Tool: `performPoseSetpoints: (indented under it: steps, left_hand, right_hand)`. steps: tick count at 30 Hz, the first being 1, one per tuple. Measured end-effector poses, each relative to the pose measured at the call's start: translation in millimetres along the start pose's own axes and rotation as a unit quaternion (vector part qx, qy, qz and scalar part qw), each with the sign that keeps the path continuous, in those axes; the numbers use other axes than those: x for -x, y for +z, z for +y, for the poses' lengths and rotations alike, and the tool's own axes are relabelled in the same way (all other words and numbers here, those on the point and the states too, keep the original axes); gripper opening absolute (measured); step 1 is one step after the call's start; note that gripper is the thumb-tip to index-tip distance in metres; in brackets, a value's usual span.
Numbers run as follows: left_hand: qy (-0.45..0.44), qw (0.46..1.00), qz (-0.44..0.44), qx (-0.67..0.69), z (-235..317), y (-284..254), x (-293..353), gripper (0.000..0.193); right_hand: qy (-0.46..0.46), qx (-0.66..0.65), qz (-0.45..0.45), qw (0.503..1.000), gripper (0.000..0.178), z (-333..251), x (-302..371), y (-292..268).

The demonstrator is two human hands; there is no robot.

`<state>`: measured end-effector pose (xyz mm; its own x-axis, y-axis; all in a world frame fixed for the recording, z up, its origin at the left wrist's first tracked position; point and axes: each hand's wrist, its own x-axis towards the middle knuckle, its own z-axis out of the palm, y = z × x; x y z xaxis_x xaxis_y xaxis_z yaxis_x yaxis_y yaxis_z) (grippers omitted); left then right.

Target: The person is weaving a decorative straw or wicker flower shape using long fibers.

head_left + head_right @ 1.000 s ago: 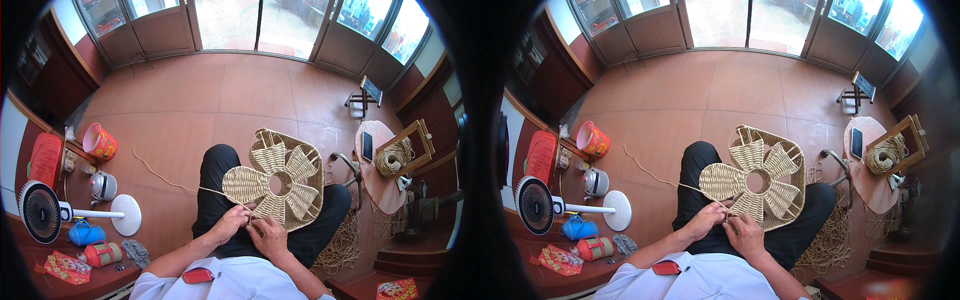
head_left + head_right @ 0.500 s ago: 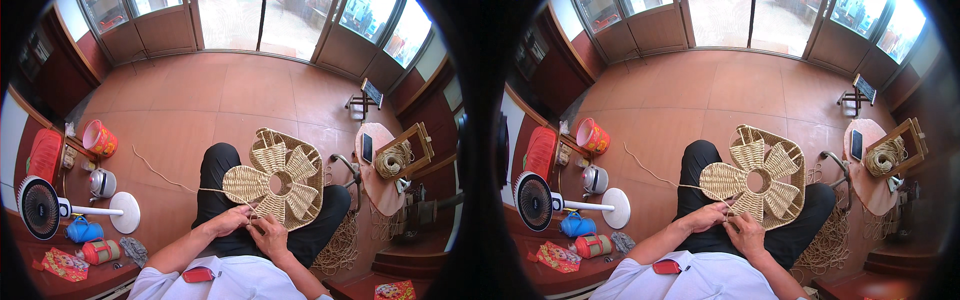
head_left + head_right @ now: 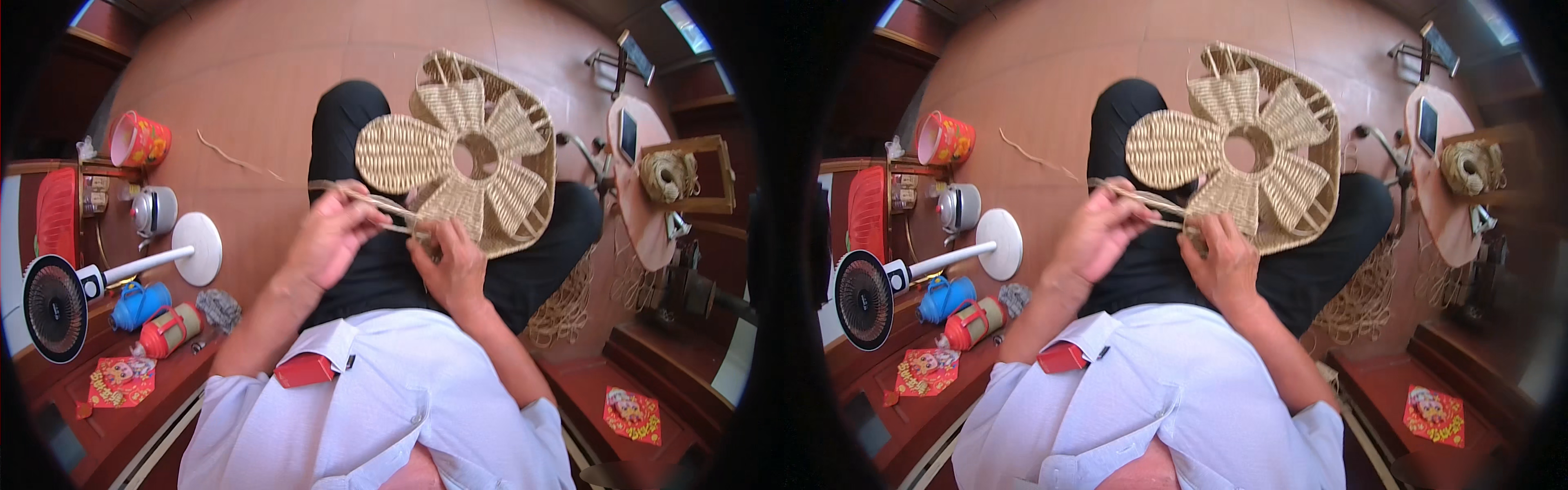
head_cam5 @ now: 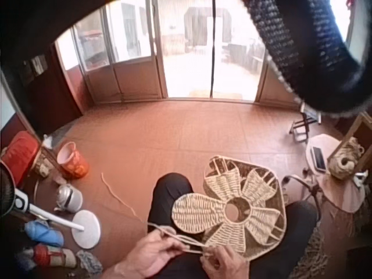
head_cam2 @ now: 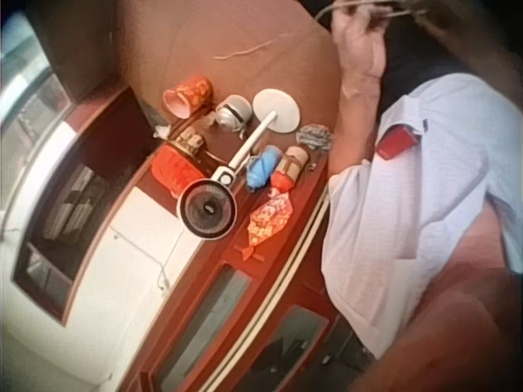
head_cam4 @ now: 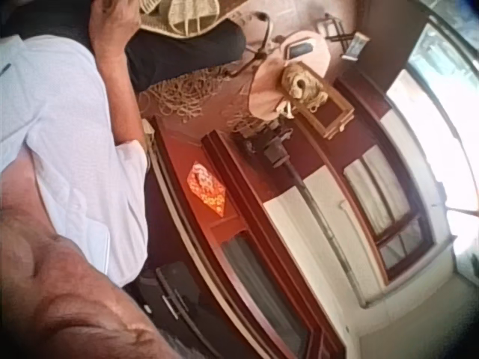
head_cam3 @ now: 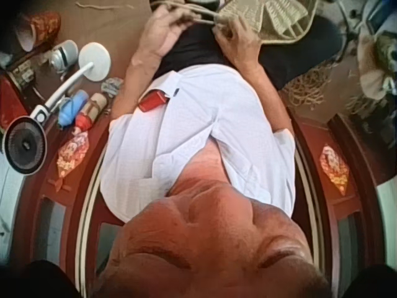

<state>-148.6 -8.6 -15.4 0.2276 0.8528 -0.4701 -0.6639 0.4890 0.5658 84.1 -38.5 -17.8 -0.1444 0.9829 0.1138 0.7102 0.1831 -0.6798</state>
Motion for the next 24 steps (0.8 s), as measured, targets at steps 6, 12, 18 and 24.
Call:
performPoseSetpoints:
  steps: [6, 12, 18, 24]
  left_hand:
    - [0.149, 0.987, 0.040, -0.047, 142, -24, 54, 0.030]
    - [0.342, 0.897, 0.258, -0.104, 337, -142, 82, 0.033]
    - [0.403, 0.801, 0.434, -0.087, 516, -323, 144, 0.045]
    - [0.396, 0.484, 0.587, -0.514, 531, -295, 152, 0.030]
  right_hand:
    - [-0.095, -0.011, -0.005, 0.995, 0.015, -10, -14, 7]
    - [-0.082, -0.054, 0.030, 0.995, 0.012, -13, -22, 6]
    - [-0.067, -0.081, 0.046, 0.993, 0.011, -3, -14, 9]
    - [-0.051, -0.099, 0.062, 0.992, 0.012, -3, -14, 3]
